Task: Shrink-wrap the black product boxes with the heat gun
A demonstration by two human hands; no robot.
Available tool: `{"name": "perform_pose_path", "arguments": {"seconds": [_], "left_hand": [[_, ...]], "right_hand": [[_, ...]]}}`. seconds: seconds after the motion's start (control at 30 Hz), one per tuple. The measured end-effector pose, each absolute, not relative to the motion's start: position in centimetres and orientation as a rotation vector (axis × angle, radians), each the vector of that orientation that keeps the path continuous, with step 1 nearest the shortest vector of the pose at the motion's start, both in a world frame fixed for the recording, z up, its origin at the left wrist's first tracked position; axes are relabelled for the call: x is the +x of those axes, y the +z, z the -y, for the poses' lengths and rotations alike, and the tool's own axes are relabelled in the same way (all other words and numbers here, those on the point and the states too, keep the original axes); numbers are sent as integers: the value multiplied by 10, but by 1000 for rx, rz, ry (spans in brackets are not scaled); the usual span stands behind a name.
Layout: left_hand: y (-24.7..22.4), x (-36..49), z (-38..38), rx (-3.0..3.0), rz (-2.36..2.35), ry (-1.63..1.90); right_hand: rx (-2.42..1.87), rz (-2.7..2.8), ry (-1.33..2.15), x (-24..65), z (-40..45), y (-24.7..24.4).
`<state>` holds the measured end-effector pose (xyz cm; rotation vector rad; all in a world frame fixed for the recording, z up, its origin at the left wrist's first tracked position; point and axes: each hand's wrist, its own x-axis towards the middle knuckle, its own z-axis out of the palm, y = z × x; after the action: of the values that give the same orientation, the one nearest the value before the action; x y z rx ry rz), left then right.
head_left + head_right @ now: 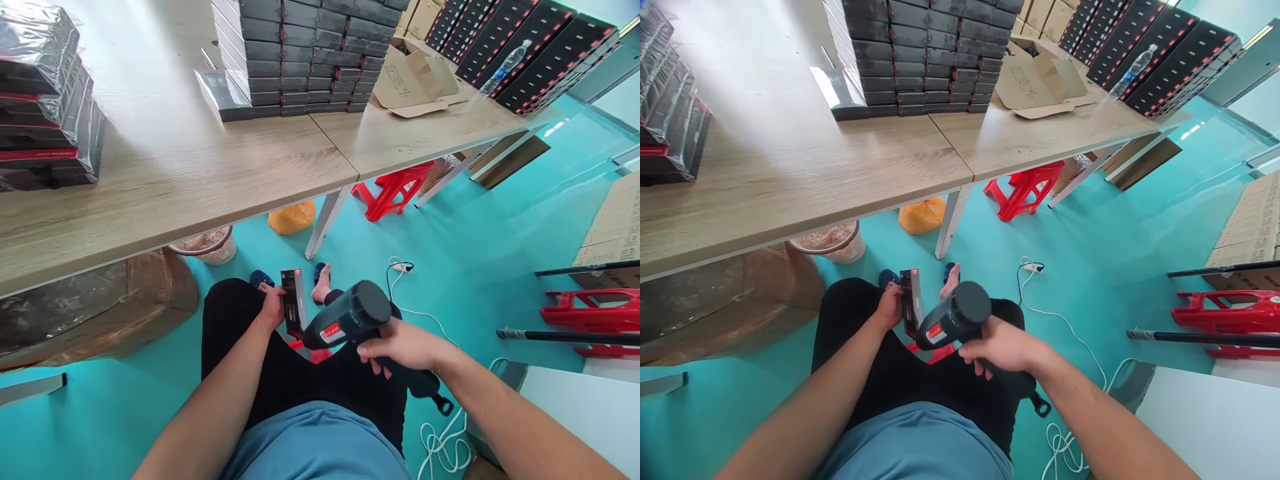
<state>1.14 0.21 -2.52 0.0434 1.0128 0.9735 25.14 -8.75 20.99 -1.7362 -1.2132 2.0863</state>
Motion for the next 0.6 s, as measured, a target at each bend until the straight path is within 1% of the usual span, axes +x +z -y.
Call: {"name": "perform_pose_path", "arguments": {"seconds": [0.13, 0.27, 0.4, 0.6], "left_hand": [[-20, 12, -4, 44, -1025, 1055], [-6, 5, -1, 66, -914, 896], [5, -4, 2, 4, -709, 830], [8, -9, 3, 1, -457, 716]], "right_hand": [[-1755, 1083, 2068, 257, 115, 206], [-1684, 721, 1923, 267, 127, 197], [-1548, 324, 1758, 275, 129, 184], [-1318, -12, 1739, 271, 126, 160]]}}
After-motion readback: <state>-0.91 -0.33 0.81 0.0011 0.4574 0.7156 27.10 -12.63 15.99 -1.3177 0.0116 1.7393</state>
